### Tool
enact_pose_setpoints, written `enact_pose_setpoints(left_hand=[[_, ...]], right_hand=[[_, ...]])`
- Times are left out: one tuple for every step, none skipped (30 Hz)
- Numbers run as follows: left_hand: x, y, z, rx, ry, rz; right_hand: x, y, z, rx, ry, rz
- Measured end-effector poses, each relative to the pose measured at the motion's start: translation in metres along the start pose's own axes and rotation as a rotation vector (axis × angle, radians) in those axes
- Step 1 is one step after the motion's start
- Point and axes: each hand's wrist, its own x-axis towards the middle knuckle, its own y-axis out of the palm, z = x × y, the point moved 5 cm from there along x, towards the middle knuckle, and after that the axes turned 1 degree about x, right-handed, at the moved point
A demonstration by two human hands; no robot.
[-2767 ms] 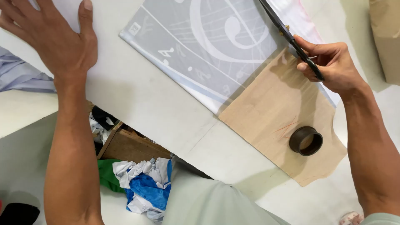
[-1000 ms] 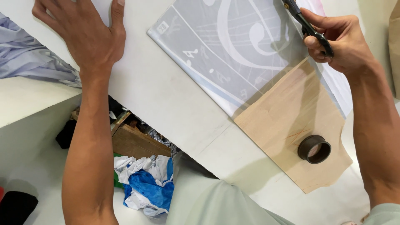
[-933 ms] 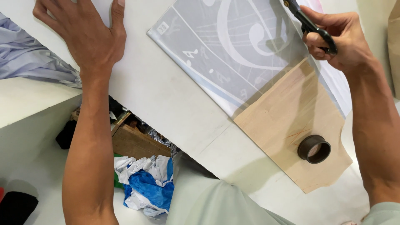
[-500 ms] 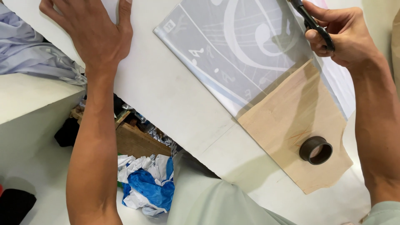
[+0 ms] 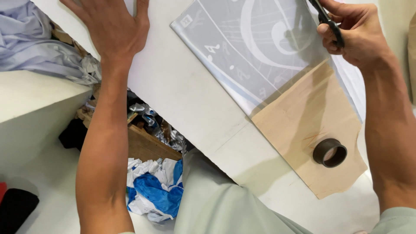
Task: The person is preparing fabric for a garment by placing a paper pattern on it, using a tape roll as a weight, marking the outline with a tool, and cutting the fabric with scissors.
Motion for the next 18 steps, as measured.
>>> enact_pose_setpoints(left_hand=[[0.002,0.003,0.0,0.068,-0.021,0.033],[0.002,-0.001,0.001,0.068,0.003,0.015],[0.002,-0.012,-0.002,0.021,0.08,-0.147],[0.001,-0.021,-0.008,-0.036,0.168,-0.302],[0.001,-0.024,-0.011,-0.046,0.2,-0.313],[0.0,-0.033,-0.011,-0.165,0.233,-0.412],[0.0,-0.042,-0.012,-0.287,0.267,-0.507],[0.008,-0.041,-0.017,-0.306,0.317,-0.523],[0.022,-0.035,-0.014,-0.384,0.149,-0.45],[0.032,-0.024,-0.011,-0.458,-0.014,-0.345],[0.061,-0.019,-0.042,-0.474,0.038,-0.337],[0.08,-0.018,-0.071,-0.463,0.184,-0.347],[0.096,-0.015,-0.101,-0.453,0.331,-0.356],[0.103,-0.023,-0.14,-0.472,0.396,-0.356],[0.108,-0.029,-0.18,-0.524,0.463,-0.277],[0.103,-0.031,-0.215,-0.567,0.52,-0.179],[0.123,-0.018,-0.24,-0.576,0.576,-0.158],[0.137,0.001,-0.259,-0.469,0.558,-0.134]], right_hand=[[-0.005,-0.003,0.0,0.023,-0.01,-0.048],[-0.021,0.0,0.001,0.027,-0.025,-0.073],[-0.038,-0.002,0.001,0.043,-0.019,-0.158],[-0.059,-0.005,-0.001,0.059,-0.005,-0.253],[-0.09,-0.002,0.003,0.061,-0.013,-0.287],[-0.119,0.003,0.008,0.074,-0.056,-0.329],[-0.149,0.008,0.013,0.086,-0.099,-0.371],[-0.184,0.015,0.01,0.09,-0.118,-0.423],[-0.217,0.025,0.007,0.123,-0.166,-0.48],[-0.253,0.039,0.004,0.156,-0.2,-0.539],[-0.286,0.048,-0.007,0.16,-0.203,-0.593],[-0.32,0.062,-0.023,0.193,-0.162,-0.725],[-0.354,0.08,-0.04,0.227,-0.119,-0.856],[-0.379,0.101,-0.052,0.236,-0.131,-0.922],[-0.408,0.121,-0.073,0.229,0.026,-1.177],[-0.444,0.149,-0.087,0.228,0.216,-1.415],[-0.452,0.168,-0.1,0.245,0.229,-1.47],[-0.467,0.19,-0.11,0.202,0.207,-1.599]])
